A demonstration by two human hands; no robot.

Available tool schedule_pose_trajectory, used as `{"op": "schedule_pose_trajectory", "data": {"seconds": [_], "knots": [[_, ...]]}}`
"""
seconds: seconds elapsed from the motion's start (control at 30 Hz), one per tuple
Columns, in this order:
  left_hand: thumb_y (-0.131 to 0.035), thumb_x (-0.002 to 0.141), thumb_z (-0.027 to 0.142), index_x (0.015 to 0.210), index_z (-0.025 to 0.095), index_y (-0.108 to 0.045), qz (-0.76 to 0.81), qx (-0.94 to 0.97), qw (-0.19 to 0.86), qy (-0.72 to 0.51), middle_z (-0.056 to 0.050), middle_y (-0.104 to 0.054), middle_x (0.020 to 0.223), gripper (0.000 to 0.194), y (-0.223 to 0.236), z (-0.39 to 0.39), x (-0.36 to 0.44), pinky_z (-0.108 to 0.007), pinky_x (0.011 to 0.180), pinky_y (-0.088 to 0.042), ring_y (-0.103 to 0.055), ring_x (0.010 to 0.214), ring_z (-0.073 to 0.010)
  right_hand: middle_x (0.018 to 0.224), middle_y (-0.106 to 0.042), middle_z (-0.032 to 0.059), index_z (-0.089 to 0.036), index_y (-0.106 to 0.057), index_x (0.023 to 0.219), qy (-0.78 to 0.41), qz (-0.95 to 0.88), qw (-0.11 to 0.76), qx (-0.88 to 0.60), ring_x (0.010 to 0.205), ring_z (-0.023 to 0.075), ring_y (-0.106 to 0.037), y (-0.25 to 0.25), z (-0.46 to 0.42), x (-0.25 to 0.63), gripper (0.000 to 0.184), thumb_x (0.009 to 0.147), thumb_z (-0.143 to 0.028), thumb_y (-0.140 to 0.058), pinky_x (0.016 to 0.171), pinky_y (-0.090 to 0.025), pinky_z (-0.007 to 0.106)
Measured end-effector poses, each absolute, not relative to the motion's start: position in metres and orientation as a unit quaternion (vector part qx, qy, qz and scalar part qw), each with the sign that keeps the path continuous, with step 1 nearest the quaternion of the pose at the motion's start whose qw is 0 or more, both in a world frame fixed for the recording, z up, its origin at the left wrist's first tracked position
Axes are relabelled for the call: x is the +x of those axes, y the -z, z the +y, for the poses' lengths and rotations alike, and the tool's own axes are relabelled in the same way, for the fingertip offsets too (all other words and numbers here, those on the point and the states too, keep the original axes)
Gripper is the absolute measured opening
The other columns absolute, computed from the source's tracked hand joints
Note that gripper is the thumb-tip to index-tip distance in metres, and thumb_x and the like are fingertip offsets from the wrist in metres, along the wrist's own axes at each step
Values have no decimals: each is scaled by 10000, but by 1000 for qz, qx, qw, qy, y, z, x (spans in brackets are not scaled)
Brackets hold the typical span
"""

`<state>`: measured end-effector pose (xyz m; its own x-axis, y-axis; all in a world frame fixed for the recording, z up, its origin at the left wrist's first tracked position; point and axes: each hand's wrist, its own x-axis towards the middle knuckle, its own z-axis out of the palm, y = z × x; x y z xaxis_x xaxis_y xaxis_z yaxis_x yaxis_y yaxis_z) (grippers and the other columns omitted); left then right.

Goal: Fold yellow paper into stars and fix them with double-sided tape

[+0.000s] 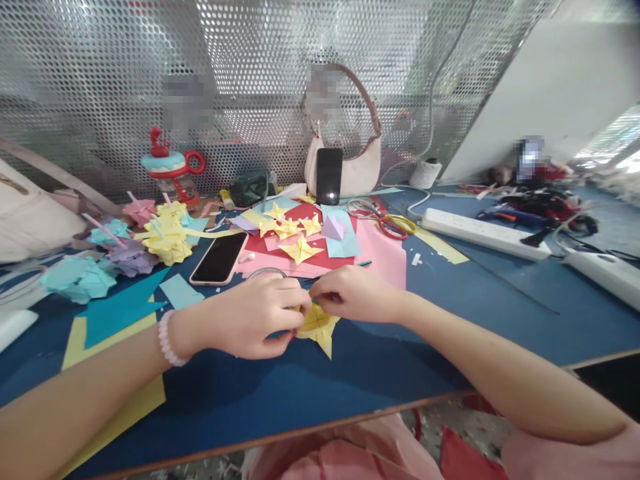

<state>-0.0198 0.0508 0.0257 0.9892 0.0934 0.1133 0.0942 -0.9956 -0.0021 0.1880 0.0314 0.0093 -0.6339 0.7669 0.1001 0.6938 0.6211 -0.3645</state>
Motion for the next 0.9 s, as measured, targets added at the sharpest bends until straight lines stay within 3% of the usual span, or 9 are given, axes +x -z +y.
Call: {"op": "schedule_pose_trajectory", "data": {"seconds": [0.3,0.9], "knots": [[-387,892,172,935,178,-587,-16,-998,21,56,-45,-607,1007,204,-27,51,-18,-282,684,-408,-561,798,-150,723,-658,16,-166,-666,769,-146,-893,120,-408,598,94,-512,-14,31,191,211,712,-80,-481,533,-300,207],[-391,888,202,1011,181,-564,-47,-996,17,80,-75,-595,1051,213,-23,54,-19,-288,750,-432,-560,887,-175,676,-641,8,-175,-657,756,-119,-896,94,-418,542,84,-457,-15,29,191,225,688,-101,-455,482,-230,210]]}}
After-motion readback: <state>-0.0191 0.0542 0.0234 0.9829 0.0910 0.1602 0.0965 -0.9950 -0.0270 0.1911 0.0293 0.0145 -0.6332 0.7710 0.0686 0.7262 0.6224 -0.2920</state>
